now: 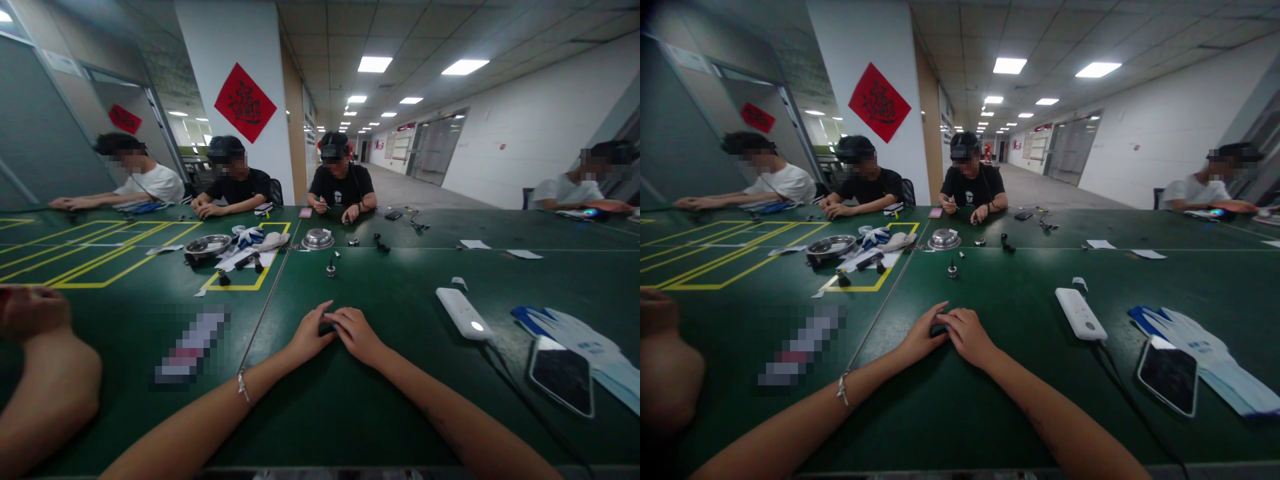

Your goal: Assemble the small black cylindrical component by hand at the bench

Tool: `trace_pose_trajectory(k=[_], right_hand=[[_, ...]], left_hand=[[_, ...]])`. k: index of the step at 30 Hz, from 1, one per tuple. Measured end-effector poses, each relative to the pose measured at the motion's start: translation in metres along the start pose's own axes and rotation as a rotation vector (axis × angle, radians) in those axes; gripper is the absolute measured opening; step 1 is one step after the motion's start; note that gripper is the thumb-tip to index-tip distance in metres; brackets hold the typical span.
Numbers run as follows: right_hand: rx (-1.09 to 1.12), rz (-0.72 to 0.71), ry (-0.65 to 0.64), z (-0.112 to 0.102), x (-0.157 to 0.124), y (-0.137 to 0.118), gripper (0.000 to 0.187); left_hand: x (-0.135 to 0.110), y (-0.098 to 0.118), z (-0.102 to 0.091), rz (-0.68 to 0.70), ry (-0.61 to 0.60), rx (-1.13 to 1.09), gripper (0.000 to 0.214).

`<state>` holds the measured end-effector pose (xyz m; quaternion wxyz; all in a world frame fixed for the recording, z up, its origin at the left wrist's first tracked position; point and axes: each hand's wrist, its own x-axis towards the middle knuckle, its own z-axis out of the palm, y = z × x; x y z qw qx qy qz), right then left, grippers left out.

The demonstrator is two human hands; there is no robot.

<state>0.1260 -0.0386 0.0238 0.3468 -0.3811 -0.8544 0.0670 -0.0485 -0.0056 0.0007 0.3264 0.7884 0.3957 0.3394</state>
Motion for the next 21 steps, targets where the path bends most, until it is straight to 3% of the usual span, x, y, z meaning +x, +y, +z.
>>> trace_pose_trajectory(k=[4,10,14,19,21], right_hand=[[0.004,0.101,0.028,0.001,0.001,0.0,0.034],[-0.015,0.133,0.03,0.004,0.002,0.002,0.029],[-0.032,0.16,0.042,0.004,0.0,0.002,0.042],[-0.044,0.164,0.175,0.002,-0.004,0.004,0.042],[-0.042,0.184,0.236,0.002,-0.005,0.007,0.041]], left_hand=[[0.0,0.003,0.0,0.013,-0.014,-0.05,0.067],[0.0,0.0,0.001,0.021,-0.016,0.005,0.066],[-0.001,0.001,0.0,0.029,-0.031,0.077,0.069],[-0.004,0.013,-0.004,0.126,0.033,0.117,0.073],[-0.005,0.019,-0.006,0.166,0.036,0.148,0.065]])
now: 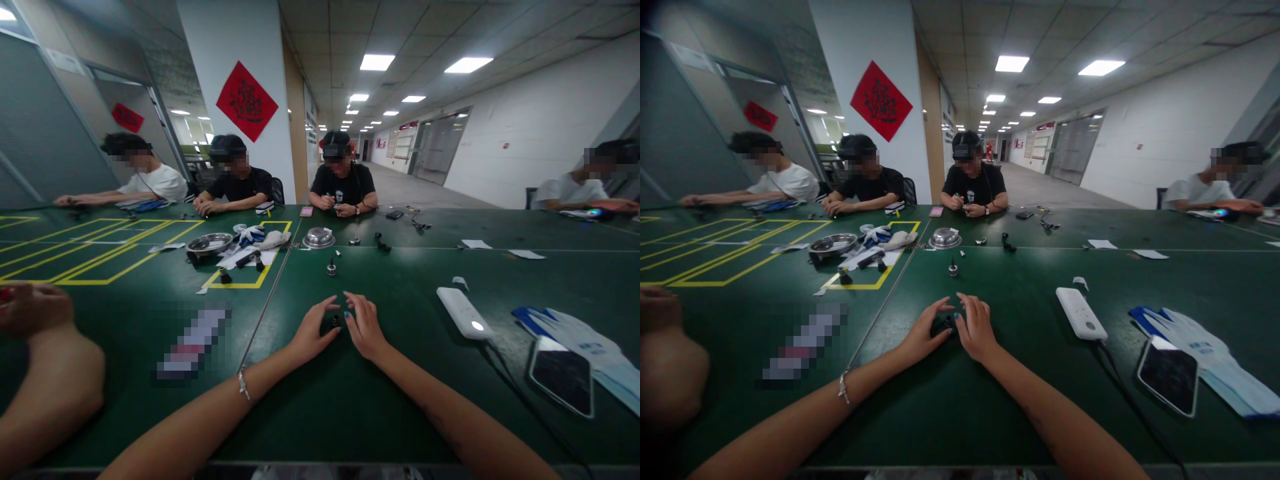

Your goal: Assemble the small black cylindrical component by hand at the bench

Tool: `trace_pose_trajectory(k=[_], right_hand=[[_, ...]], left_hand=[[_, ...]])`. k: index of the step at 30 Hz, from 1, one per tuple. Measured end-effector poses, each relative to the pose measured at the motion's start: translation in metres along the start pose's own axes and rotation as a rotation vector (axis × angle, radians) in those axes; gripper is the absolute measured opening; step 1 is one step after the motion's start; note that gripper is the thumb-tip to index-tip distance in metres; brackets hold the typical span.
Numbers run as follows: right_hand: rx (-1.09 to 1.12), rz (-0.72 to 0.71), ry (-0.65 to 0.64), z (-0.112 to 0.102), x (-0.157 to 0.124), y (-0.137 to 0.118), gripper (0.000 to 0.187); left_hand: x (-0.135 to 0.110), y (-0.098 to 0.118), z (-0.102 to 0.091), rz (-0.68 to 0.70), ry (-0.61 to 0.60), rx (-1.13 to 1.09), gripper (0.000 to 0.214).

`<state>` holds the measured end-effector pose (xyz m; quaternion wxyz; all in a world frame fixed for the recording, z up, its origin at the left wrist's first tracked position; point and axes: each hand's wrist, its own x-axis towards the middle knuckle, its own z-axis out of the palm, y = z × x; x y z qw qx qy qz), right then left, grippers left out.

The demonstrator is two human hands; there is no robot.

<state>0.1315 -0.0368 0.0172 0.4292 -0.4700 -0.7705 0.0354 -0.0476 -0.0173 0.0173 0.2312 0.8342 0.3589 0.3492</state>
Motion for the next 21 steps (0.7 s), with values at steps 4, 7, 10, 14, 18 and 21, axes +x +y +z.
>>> trace_pose_trajectory(k=[4,7,10,14,18,21], right_hand=[[0.004,0.063,0.057,0.0,0.0,0.006,0.039],[0.012,0.123,0.059,0.0,0.002,0.007,0.037],[0.008,0.168,0.034,0.0,0.003,0.007,0.037],[0.01,0.165,0.005,0.001,0.002,0.007,0.037],[0.017,0.141,-0.016,0.003,0.001,0.008,0.036],[0.008,0.143,-0.031,0.004,0.002,0.01,0.035]], left_hand=[[0.008,0.005,-0.008,0.059,-0.103,0.188,0.032],[0.026,0.001,-0.023,0.013,-0.149,0.357,0.025],[0.05,-0.016,-0.051,-0.132,-0.185,0.533,0.022],[0.07,-0.051,-0.097,-0.411,-0.165,0.68,0.024],[0.07,-0.085,-0.143,-0.627,-0.061,0.767,0.029],[0.068,-0.1,-0.17,-0.762,0.002,0.817,0.034]])
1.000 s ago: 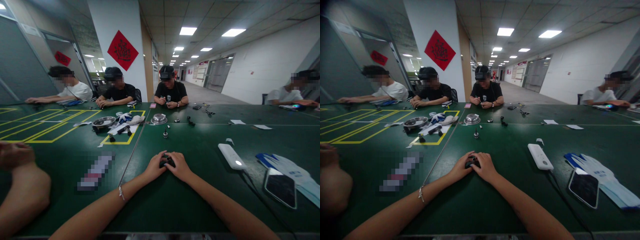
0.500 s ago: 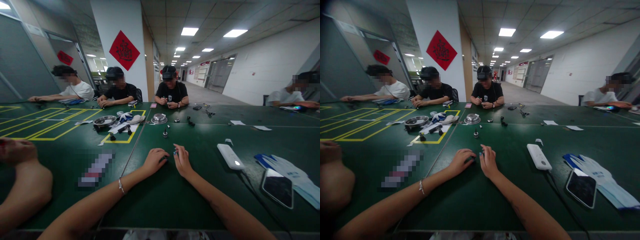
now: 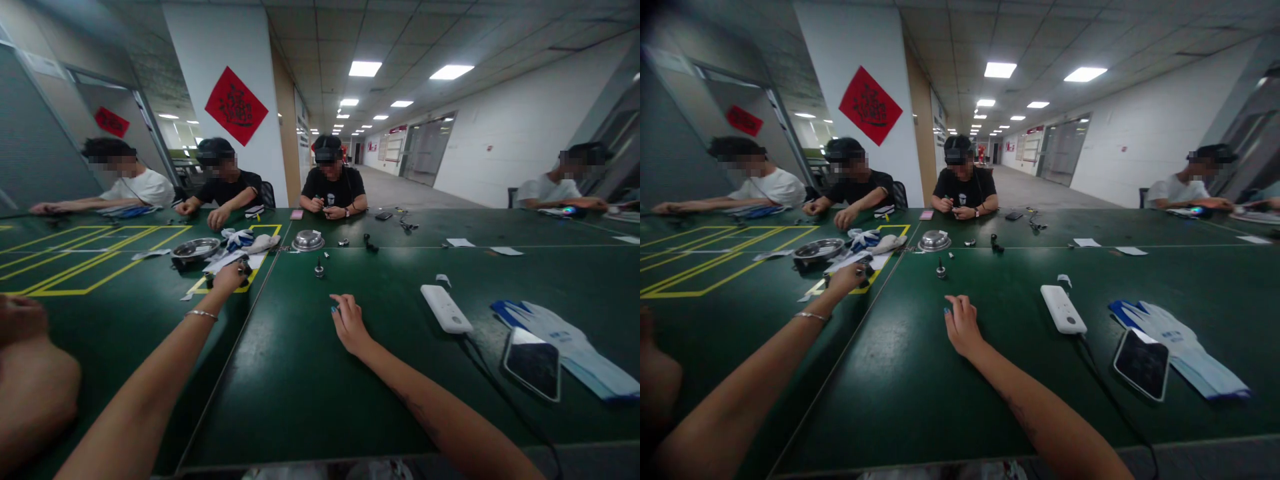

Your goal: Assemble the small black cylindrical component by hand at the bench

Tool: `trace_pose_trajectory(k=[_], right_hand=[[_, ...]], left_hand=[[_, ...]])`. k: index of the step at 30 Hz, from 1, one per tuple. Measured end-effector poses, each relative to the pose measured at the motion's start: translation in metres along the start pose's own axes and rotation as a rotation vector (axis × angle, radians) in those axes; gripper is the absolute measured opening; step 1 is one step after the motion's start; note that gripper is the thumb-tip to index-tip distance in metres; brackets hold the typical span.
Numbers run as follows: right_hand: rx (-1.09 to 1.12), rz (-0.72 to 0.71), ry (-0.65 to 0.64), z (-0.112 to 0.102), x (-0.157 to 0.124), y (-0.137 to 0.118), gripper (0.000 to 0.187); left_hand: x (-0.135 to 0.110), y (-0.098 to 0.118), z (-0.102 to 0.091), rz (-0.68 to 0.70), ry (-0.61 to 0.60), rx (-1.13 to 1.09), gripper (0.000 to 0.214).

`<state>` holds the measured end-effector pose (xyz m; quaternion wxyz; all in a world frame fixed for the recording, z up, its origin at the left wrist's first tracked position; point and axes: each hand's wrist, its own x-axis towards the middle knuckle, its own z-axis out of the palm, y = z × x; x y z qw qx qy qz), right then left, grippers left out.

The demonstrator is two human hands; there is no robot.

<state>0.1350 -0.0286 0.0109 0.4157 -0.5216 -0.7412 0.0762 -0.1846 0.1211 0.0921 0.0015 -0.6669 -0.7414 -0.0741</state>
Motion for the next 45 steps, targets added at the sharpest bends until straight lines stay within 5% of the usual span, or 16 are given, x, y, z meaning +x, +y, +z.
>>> trace_pose_trajectory(k=[6,13,18,30,45], right_hand=[[0.07,0.044,0.067,0.001,-0.001,0.003,0.034],[0.11,0.059,0.167,-0.006,0.0,0.001,0.04],[0.11,0.069,0.153,-0.006,0.0,0.0,0.039],[0.126,0.052,0.22,0.004,-0.001,0.008,0.041],[0.064,0.121,0.105,0.005,0.0,0.006,0.044]], left_hand=[[0.006,-0.011,-0.008,-0.118,0.072,0.051,0.053],[0.007,0.002,0.004,0.039,0.363,0.19,0.053],[0.016,0.016,0.018,-0.011,0.282,0.233,0.044],[0.022,0.033,0.032,0.189,0.163,0.201,0.027],[0.024,0.042,0.05,0.197,0.01,0.067,0.029]])
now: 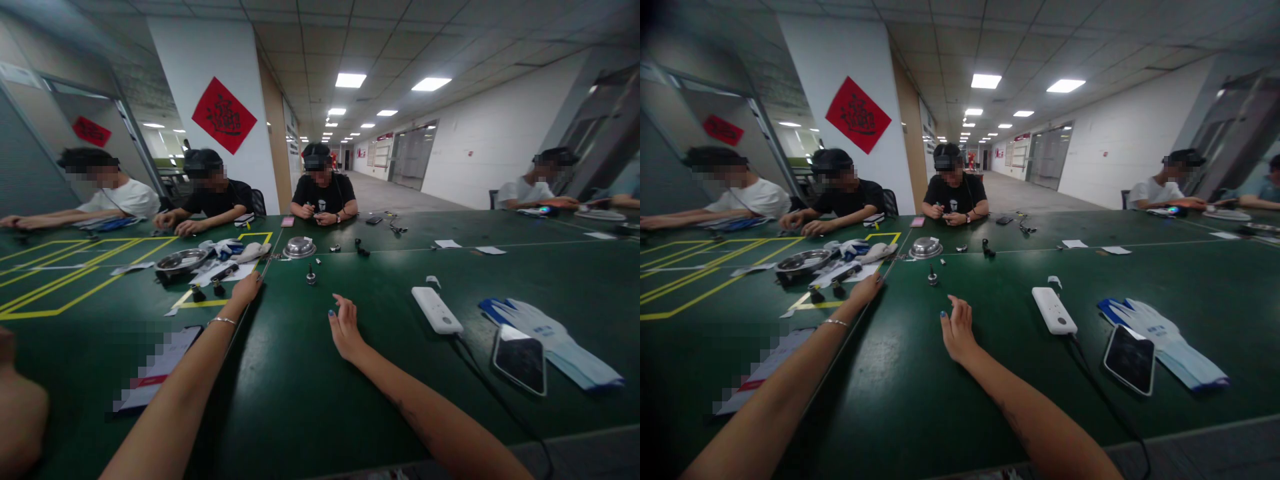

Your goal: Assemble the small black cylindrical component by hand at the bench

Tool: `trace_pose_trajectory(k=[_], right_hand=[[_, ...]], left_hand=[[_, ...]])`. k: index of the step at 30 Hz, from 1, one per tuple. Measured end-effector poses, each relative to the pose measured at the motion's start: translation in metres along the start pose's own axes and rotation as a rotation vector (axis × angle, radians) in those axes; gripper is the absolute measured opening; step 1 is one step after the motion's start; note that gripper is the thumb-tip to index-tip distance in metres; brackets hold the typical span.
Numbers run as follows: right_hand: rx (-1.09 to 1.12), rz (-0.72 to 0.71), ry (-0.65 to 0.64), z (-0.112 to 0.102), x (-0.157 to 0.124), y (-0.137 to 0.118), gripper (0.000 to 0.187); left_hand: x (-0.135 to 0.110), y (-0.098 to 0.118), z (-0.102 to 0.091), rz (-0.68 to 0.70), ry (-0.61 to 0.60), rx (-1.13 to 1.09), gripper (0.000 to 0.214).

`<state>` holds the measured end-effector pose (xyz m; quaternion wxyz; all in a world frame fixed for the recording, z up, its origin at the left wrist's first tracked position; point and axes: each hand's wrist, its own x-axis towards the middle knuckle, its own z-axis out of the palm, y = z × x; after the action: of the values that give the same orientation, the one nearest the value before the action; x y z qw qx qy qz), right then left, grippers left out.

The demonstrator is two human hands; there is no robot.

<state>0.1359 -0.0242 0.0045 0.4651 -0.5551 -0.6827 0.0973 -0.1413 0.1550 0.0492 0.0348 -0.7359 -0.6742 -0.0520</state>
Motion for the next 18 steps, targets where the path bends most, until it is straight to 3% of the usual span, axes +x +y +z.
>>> trace_pose_trajectory(k=[7,18], right_hand=[[0.051,0.012,-0.03,-0.006,-0.001,-0.002,0.041],[0.042,0.01,-0.05,-0.003,-0.002,-0.002,0.041]], left_hand=[[-0.003,0.006,0.006,0.02,-0.001,-0.02,0.027],[-0.042,0.045,0.007,0.135,0.075,0.006,0.034]])
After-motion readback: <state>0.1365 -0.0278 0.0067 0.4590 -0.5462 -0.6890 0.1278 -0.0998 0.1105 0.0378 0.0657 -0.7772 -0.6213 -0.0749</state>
